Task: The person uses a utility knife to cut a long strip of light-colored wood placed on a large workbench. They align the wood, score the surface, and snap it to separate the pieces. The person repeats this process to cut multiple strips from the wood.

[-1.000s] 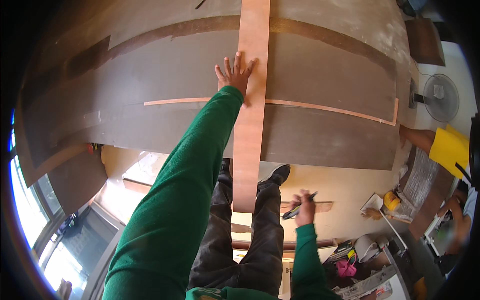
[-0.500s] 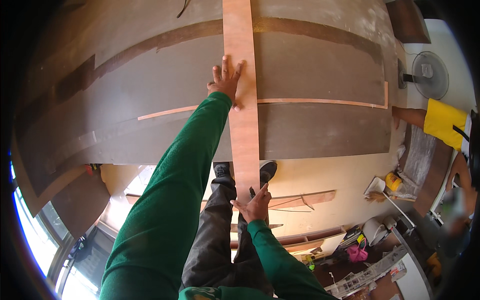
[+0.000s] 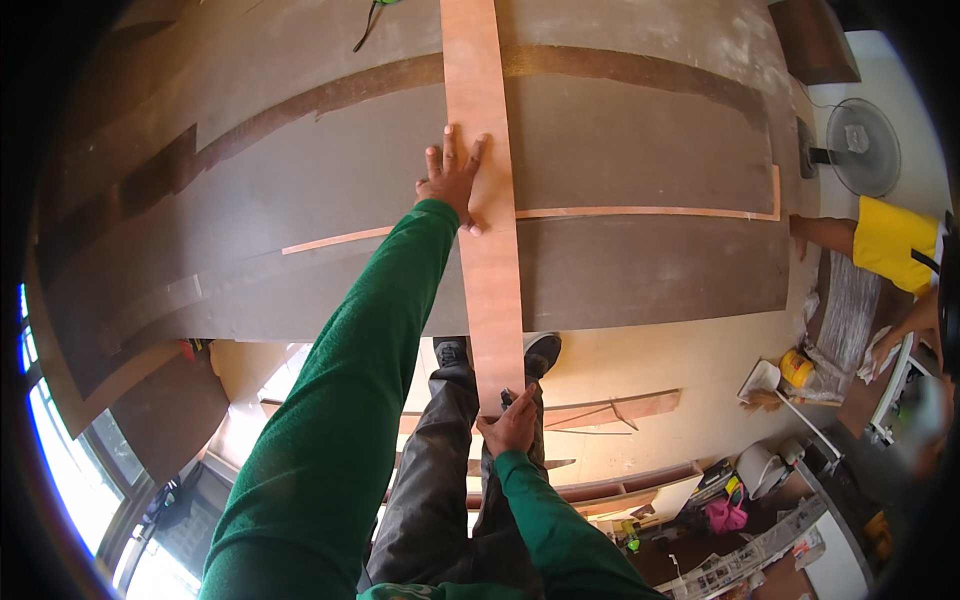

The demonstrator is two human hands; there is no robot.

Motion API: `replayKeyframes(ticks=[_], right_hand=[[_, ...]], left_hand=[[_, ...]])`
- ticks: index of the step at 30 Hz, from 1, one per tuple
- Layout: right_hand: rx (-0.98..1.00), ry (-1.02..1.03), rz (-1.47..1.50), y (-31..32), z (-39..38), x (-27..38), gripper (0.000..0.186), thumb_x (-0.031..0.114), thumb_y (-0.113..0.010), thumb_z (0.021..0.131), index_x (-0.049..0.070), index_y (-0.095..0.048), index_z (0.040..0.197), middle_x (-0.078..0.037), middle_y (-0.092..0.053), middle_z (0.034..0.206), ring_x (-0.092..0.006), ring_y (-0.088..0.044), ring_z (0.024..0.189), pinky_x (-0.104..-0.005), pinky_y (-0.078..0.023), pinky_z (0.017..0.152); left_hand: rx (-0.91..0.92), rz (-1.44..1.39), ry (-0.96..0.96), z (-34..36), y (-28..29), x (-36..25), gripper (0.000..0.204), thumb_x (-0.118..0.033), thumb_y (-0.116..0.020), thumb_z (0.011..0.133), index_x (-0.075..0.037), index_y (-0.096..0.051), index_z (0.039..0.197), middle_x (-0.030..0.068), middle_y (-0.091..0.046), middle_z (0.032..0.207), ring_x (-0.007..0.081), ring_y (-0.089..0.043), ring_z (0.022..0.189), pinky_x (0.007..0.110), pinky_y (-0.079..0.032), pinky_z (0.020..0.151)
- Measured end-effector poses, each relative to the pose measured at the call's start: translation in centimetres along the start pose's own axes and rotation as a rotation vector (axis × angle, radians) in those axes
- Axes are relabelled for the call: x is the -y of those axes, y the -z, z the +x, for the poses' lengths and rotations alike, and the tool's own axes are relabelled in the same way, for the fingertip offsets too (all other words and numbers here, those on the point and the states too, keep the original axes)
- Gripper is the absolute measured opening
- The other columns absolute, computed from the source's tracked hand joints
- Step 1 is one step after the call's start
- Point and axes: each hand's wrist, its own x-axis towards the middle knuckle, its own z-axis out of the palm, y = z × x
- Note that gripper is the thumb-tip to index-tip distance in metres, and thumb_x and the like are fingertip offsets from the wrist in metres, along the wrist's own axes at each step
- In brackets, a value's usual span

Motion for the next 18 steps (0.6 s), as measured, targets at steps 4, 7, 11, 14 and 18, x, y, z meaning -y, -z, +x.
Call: replayKeyframes(ticks=[4,7,11,14,18], right_hand=[[-0.032,0.027,0.011,-0.7,-0.3,-0.7,0.127,0.024,-0.092,0.064,-0.011,-0.010,0.155,-0.013,-0.055,0.133,-0.0363,-0.050,0.121,-0.0459,-0.044,0.107],[-0.047,0.052,0.003,-0.5,-0.3,-0.8,0.128,0.025,-0.092,0.063,-0.011,-0.011,0.154,-0.013,-0.056,0.132,-0.0364,-0.050,0.121,-0.0467,-0.042,0.107],[-0.037,0.056,-0.024,-0.1,0.2,-0.3,0.127,0.027,-0.093,0.062,-0.012,-0.013,0.153,-0.014,-0.056,0.132,-0.0363,-0.050,0.119,-0.0464,-0.043,0.106],[-0.049,0.071,-0.019,-0.6,0.0,-1.3,0.124,0.028,-0.092,0.063,-0.012,-0.016,0.152,-0.014,-0.056,0.129,-0.0367,-0.051,0.117,-0.0463,-0.043,0.105],[-0.070,0.104,-0.048,-0.2,0.3,-1.2,0.120,0.027,-0.090,0.065,-0.012,-0.017,0.152,-0.015,-0.057,0.126,-0.0373,-0.052,0.115,-0.0467,-0.044,0.104]], left_hand=[[-0.034,-0.045,-0.005,-0.2,-0.4,-0.1,0.157,-0.032,-0.101,0.053,-0.040,0.013,0.161,0.0185,0.024,0.167,0.0520,-0.008,0.153,0.064,-0.045,0.109],[0.006,-0.010,-0.010,0.0,-0.4,-0.5,0.162,-0.043,-0.101,0.051,-0.040,0.019,0.159,0.0155,0.026,0.167,0.0482,-0.010,0.154,0.061,-0.046,0.109],[0.014,-0.021,-0.008,0.1,0.1,-0.1,0.161,-0.042,-0.101,0.052,-0.040,0.019,0.159,0.0156,0.027,0.167,0.0483,-0.009,0.154,0.062,-0.046,0.109],[0.005,-0.031,-0.020,0.1,-0.5,-0.3,0.160,-0.041,-0.101,0.053,-0.040,0.019,0.159,0.0160,0.027,0.167,0.0484,-0.008,0.154,0.062,-0.046,0.109],[-0.002,-0.035,-0.019,0.2,-0.7,0.3,0.160,-0.041,-0.100,0.053,-0.040,0.019,0.159,0.0168,0.027,0.166,0.0487,-0.008,0.154,0.062,-0.046,0.109]])
